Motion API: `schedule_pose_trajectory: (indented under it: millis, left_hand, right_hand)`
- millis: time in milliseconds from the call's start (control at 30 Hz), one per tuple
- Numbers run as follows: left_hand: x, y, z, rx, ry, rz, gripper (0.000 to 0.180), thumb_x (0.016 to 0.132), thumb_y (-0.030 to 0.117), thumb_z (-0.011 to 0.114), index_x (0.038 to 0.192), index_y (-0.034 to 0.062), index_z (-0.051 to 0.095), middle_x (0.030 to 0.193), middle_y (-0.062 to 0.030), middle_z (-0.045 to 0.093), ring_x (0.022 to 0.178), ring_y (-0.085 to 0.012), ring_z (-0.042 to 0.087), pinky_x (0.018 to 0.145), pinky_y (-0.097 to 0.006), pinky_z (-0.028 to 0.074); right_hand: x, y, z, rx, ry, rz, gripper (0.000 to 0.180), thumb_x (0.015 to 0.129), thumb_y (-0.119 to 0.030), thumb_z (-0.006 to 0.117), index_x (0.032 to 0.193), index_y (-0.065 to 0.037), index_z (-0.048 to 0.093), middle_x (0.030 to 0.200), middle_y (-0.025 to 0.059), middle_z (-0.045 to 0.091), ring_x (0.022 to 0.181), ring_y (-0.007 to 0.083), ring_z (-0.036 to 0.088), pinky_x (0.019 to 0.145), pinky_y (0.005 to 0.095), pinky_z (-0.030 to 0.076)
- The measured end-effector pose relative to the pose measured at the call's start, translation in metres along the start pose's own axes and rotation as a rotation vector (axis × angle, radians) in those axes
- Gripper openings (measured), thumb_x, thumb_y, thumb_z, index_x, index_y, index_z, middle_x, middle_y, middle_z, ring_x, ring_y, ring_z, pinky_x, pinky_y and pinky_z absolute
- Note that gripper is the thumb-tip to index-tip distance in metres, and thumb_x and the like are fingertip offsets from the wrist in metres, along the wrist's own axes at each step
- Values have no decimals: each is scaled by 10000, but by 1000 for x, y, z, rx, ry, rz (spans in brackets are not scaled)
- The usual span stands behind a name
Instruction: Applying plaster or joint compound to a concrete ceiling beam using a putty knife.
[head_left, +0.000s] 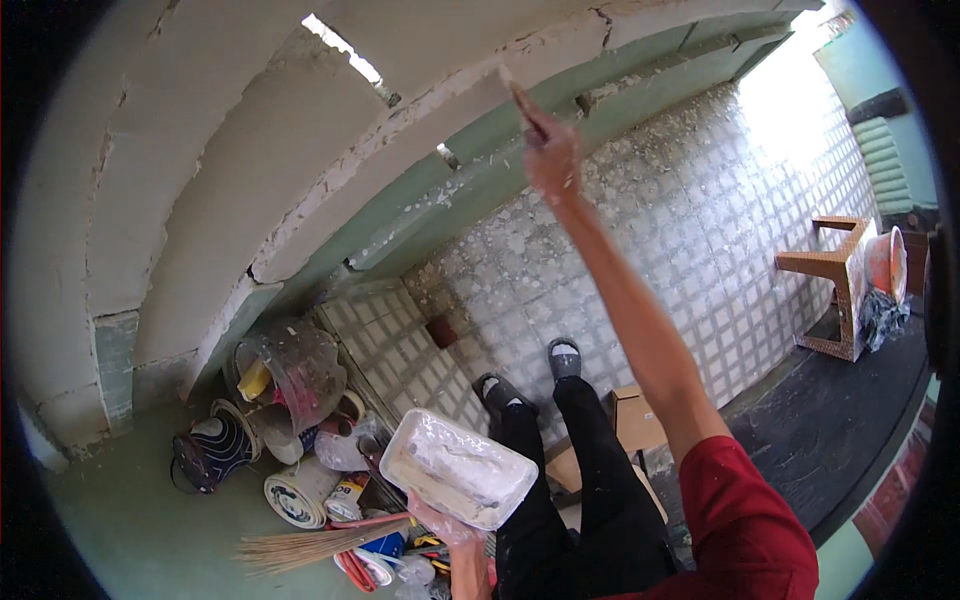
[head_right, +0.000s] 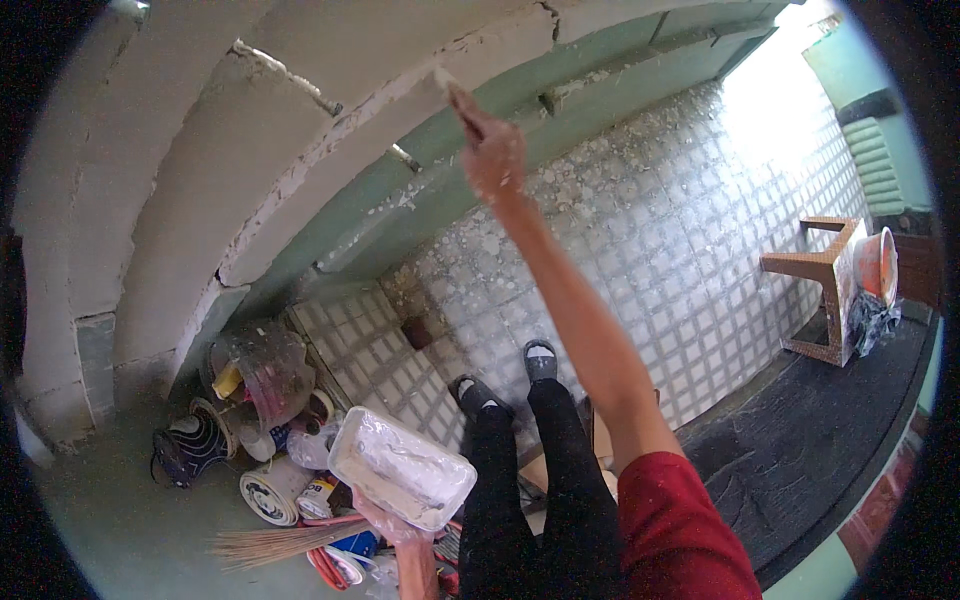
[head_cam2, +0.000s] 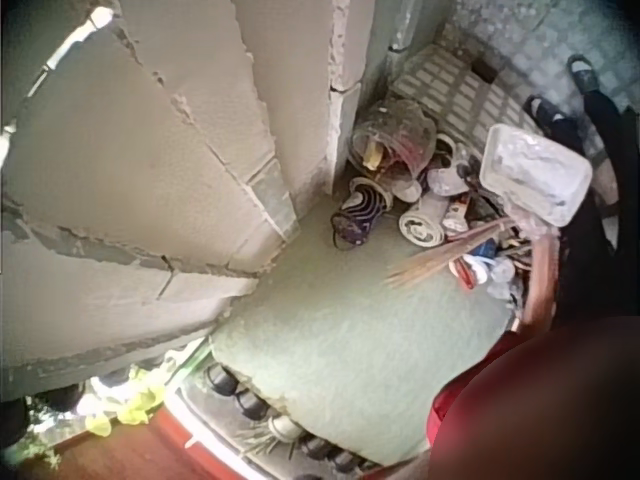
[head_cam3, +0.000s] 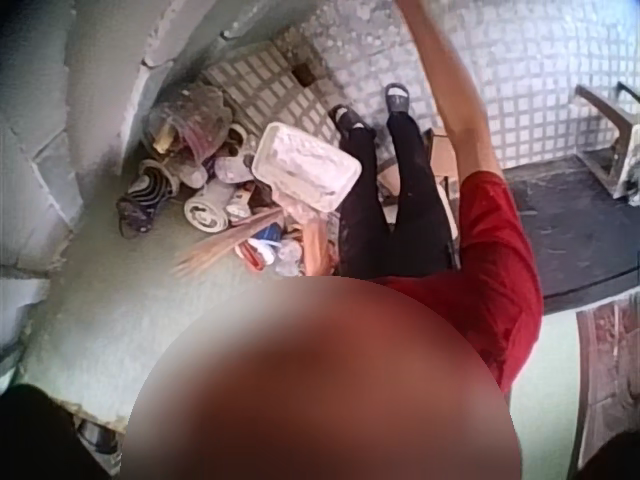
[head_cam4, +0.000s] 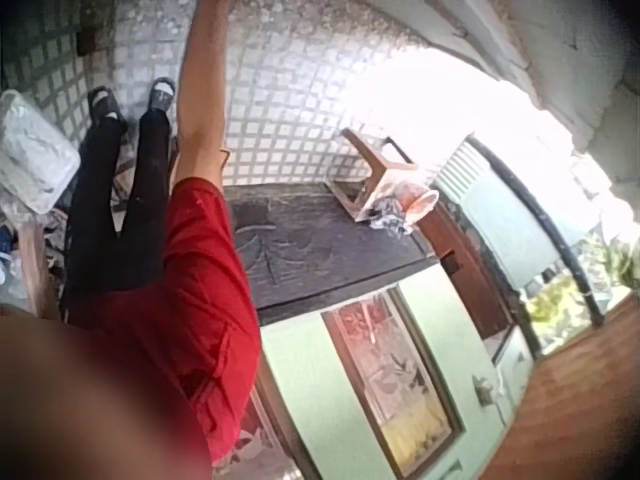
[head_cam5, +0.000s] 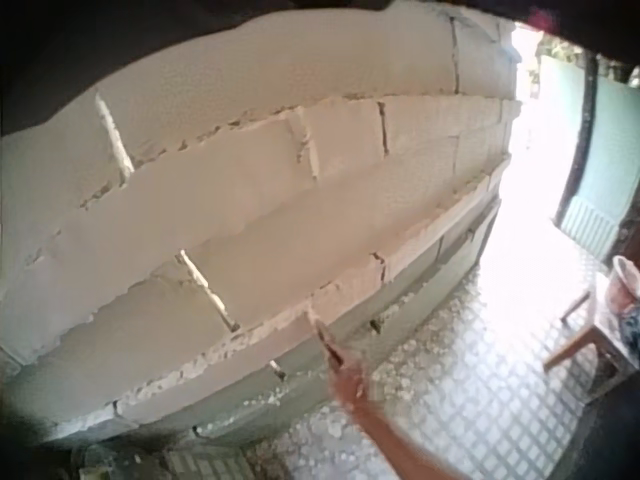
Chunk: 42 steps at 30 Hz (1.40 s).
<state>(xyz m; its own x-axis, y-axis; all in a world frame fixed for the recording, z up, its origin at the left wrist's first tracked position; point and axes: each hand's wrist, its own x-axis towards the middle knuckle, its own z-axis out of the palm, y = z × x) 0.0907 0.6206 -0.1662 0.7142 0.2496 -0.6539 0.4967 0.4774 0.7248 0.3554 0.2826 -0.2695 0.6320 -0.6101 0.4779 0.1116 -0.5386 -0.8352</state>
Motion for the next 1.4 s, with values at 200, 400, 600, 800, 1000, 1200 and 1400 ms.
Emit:
schedule_pose_trajectory:
  millis: [200,400,600,800,1000,1200,1400]
  left_hand:
    - [-2,-1,-1,-6,-5,9,663,864,553,408,1365,129,319,1342,-77,384,1213,-269,398,1015,-426,347]
    - [-7,1,9,15,34,5,663,863,553,407,1363,125,322,1342,-83,383,1214,-271,396,1008,-422,350]
    - [-10,-1,-2,-6,66,15,695,859,557,401,1373,98,309,1364,-89,367,1220,-280,386,1017,-414,334]
    - [-9,-3,-4,15,96,-6,735,847,587,400,1390,104,288,1383,-89,348,1233,-288,368,1031,-419,312]
    - [-11,0,-7,21,134,2,747,841,610,401,1388,115,288,1383,-79,342,1237,-282,361,1035,-421,306]
    - [-7,-4,-18,-7,113,2,721,851,601,393,1385,127,292,1388,-80,331,1243,-281,353,1039,-421,303]
    - [-3,-9,-28,-3,111,-10,693,866,581,381,1384,131,287,1394,-79,316,1253,-282,341,1044,-430,298]
  right_hand:
    - [-46,-38,61,199,46,50,422,799,47,522,1199,-72,582,1117,160,610,1009,300,612,807,329,508]
    - [-50,-32,45,210,-101,-12,437,855,6,507,1267,-137,541,1082,147,645,905,170,659,749,288,512]
    - [-8,-19,16,-15,37,244,435,849,-4,508,1264,-129,547,952,157,662,688,224,632,632,300,497]
    - [-67,-33,81,238,-37,43,398,851,19,503,1224,-102,575,1055,134,660,822,192,658,704,275,508]
    - [-71,-31,64,285,-6,98,378,856,3,498,1209,-100,585,1091,144,640,668,217,614,626,293,495]
    - [-44,-2,61,21,169,146,414,916,-77,473,1327,-127,478,1151,161,619,677,182,587,631,293,475]
    - [-88,-22,112,150,87,68,443,901,-50,461,1343,-82,447,1132,194,619,745,213,619,696,322,493]
